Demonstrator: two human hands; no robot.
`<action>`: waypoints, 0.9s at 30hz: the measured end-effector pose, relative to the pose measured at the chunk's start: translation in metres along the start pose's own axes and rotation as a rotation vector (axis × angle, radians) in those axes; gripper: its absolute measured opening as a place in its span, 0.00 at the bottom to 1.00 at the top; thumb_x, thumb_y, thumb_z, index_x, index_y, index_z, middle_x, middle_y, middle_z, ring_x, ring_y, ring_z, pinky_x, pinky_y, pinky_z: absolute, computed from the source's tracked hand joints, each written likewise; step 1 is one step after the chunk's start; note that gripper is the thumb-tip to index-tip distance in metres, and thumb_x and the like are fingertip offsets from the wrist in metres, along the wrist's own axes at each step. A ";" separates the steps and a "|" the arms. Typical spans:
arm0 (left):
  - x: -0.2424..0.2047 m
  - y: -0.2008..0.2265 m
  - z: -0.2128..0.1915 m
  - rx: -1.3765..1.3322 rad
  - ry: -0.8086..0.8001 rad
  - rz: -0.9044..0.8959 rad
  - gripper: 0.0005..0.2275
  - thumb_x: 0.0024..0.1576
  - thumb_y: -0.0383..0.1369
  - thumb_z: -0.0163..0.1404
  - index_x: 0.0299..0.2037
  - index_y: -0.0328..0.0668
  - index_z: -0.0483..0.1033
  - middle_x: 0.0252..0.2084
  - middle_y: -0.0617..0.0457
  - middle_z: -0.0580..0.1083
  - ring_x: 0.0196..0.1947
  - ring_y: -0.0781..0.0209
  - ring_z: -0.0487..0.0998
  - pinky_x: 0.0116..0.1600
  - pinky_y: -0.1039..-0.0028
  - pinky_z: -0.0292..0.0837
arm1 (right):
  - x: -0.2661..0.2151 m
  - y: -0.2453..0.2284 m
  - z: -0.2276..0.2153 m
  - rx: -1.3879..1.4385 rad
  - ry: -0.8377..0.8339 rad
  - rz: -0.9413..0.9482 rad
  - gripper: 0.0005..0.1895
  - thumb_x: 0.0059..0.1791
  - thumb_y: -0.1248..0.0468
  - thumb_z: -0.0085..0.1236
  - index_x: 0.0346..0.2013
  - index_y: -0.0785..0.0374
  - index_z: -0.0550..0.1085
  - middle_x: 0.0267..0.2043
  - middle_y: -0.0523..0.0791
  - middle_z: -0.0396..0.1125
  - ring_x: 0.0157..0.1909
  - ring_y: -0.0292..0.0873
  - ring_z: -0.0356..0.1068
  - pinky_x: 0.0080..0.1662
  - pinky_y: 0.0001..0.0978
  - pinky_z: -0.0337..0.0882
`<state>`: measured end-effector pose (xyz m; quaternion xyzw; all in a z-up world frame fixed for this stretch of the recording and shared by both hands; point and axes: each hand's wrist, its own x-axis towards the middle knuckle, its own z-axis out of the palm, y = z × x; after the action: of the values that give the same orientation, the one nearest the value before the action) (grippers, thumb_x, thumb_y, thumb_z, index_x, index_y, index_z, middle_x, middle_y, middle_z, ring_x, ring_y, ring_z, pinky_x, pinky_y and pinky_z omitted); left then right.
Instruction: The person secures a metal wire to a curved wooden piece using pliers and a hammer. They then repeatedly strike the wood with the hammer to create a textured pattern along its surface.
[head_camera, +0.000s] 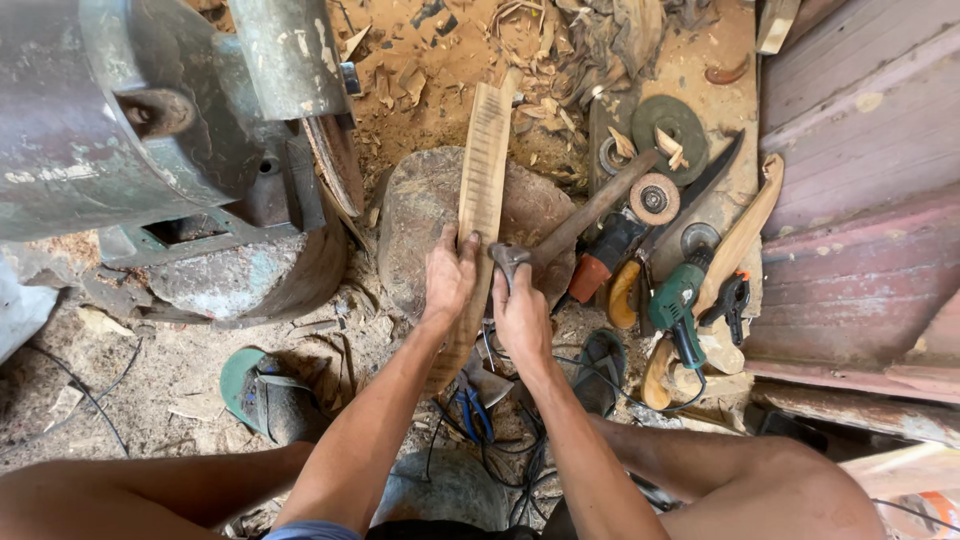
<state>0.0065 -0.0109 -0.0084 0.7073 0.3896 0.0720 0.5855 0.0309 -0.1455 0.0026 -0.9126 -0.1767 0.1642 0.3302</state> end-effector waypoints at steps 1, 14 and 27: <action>0.002 0.000 0.001 -0.010 -0.045 -0.104 0.26 0.62 0.42 0.42 0.66 0.31 0.62 0.46 0.28 0.78 0.44 0.39 0.84 0.54 0.57 0.80 | 0.002 0.000 -0.001 -0.017 -0.061 0.041 0.21 0.59 0.57 0.38 0.56 0.74 0.63 0.19 0.51 0.68 0.14 0.49 0.69 0.13 0.44 0.66; 0.003 -0.007 -0.005 -0.473 -0.050 -0.131 0.25 0.61 0.36 0.48 0.67 0.30 0.62 0.50 0.38 0.78 0.33 0.52 0.80 0.38 0.63 0.82 | -0.004 0.002 -0.010 0.638 -0.027 0.242 0.13 0.56 0.54 0.48 0.44 0.62 0.66 0.31 0.50 0.71 0.21 0.37 0.67 0.20 0.31 0.67; -0.048 0.037 -0.021 -0.430 -0.131 -0.160 0.37 0.59 0.35 0.52 0.74 0.35 0.42 0.64 0.36 0.68 0.56 0.49 0.78 0.60 0.55 0.74 | -0.021 -0.006 -0.020 0.906 -0.145 0.219 0.19 0.45 0.65 0.64 0.44 0.59 0.64 0.37 0.53 0.73 0.18 0.37 0.63 0.19 0.28 0.66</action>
<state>-0.0212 -0.0253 0.0481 0.5365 0.3813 0.0608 0.7504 0.0191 -0.1615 0.0254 -0.6760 -0.0127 0.3220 0.6627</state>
